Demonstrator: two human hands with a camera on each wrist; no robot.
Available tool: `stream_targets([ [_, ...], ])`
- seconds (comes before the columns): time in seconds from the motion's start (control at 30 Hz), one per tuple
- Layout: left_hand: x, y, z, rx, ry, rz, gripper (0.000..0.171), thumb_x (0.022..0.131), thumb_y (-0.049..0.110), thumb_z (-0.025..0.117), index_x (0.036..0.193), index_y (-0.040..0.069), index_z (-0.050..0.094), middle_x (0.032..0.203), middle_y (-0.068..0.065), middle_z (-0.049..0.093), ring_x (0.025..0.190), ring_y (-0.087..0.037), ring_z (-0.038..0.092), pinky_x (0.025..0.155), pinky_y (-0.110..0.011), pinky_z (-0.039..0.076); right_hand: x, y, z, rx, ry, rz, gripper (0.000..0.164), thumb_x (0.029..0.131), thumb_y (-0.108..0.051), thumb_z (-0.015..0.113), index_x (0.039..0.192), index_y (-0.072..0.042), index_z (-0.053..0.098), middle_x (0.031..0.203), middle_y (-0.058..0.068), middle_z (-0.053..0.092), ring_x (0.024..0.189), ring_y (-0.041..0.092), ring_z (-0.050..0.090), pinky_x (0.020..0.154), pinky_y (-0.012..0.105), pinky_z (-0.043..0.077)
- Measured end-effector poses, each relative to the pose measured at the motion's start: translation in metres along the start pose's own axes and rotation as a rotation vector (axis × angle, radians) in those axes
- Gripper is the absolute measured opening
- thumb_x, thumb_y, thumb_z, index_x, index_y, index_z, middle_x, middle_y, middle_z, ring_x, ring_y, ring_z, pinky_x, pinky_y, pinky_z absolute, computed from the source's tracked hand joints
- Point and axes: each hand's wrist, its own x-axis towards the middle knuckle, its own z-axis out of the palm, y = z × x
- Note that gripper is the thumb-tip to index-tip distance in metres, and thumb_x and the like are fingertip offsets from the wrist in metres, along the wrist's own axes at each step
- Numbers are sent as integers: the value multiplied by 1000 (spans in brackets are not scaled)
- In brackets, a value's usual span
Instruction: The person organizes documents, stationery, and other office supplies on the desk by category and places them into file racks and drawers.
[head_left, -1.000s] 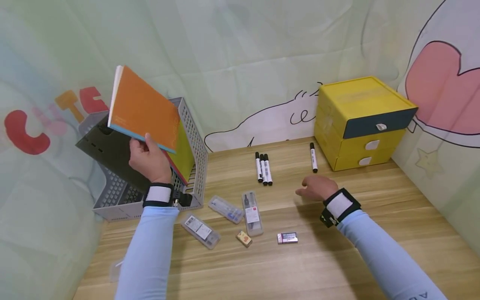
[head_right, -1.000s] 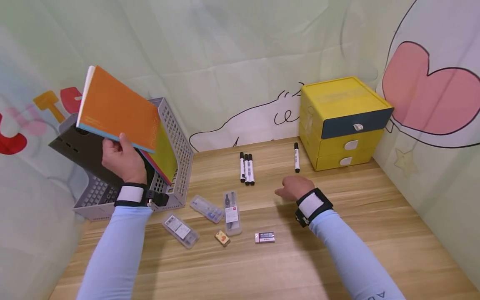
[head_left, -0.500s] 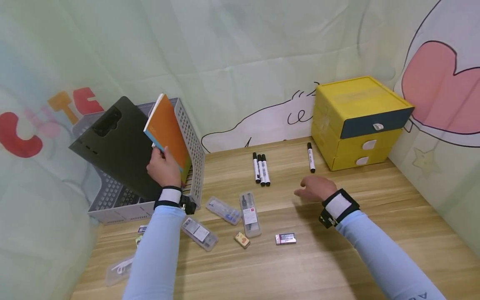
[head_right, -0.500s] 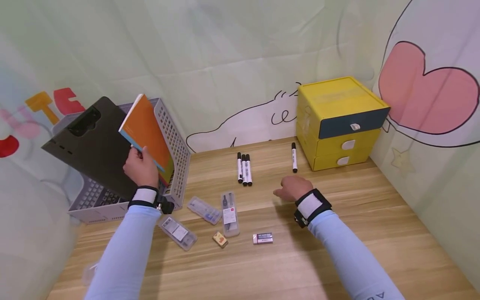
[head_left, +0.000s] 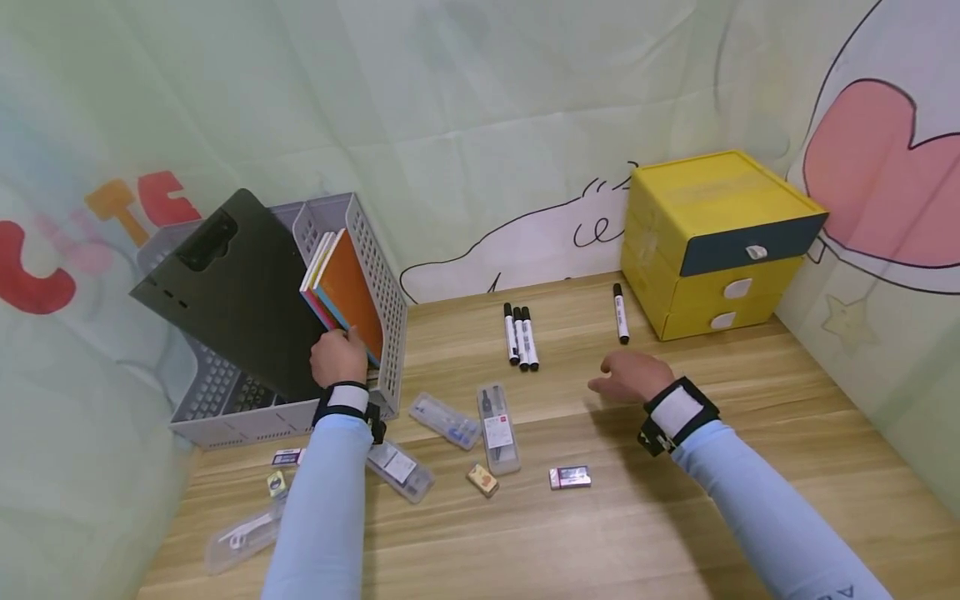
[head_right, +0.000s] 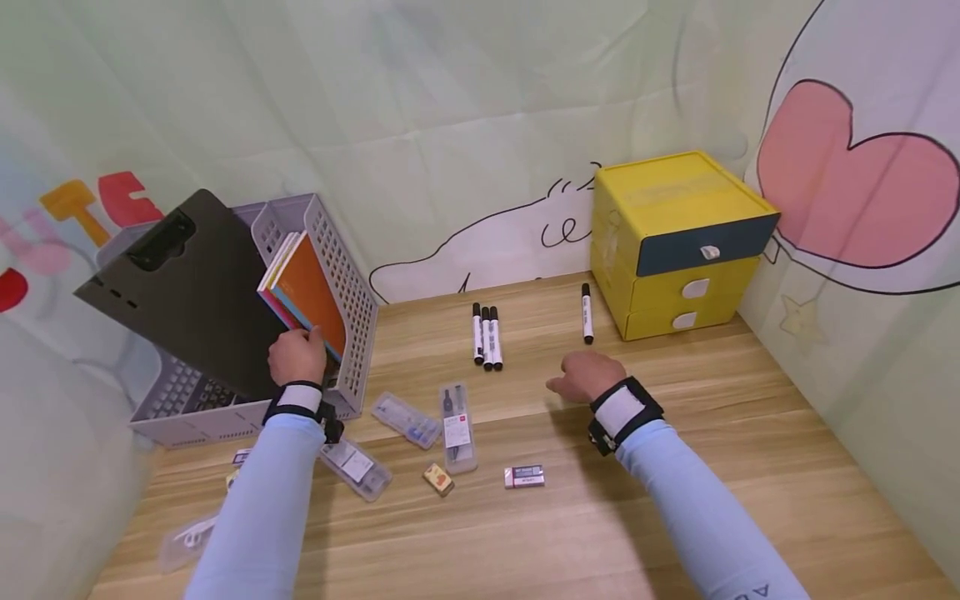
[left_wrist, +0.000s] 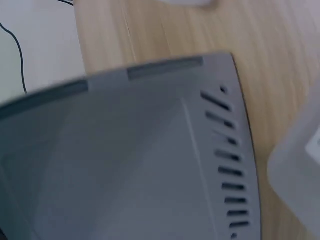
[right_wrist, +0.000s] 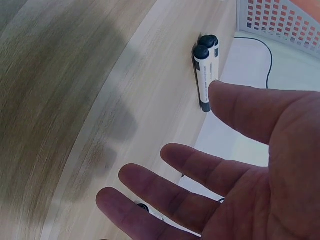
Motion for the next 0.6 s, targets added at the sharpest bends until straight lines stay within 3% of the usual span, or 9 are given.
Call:
stream_targets([
  [0.17, 0, 1, -6, 50, -7, -15, 43, 103, 31, 51, 100, -8, 71, 100, -26, 69, 91, -43, 66, 76, -55, 53, 2, 2, 2, -17, 11, -26, 50, 97, -36, 60, 125, 6, 62, 125, 26, 62, 107, 36, 61, 89, 52, 49],
  [0.47, 1, 1, -10, 27, -21, -59, 43, 103, 31, 52, 95, -6, 71, 97, -24, 70, 91, -41, 66, 80, -53, 53, 6, 3, 5, -15, 9, -39, 51, 97, -36, 59, 126, 6, 62, 126, 25, 61, 111, 37, 60, 90, 52, 49],
  [0.6, 0, 1, -9, 13, -5, -54, 44, 103, 32, 52, 88, -5, 70, 88, -22, 69, 86, -38, 66, 70, -48, 52, 6, 3, 5, -13, 6, -39, 51, 97, -36, 59, 126, 6, 62, 127, 26, 61, 112, 38, 60, 90, 52, 49],
])
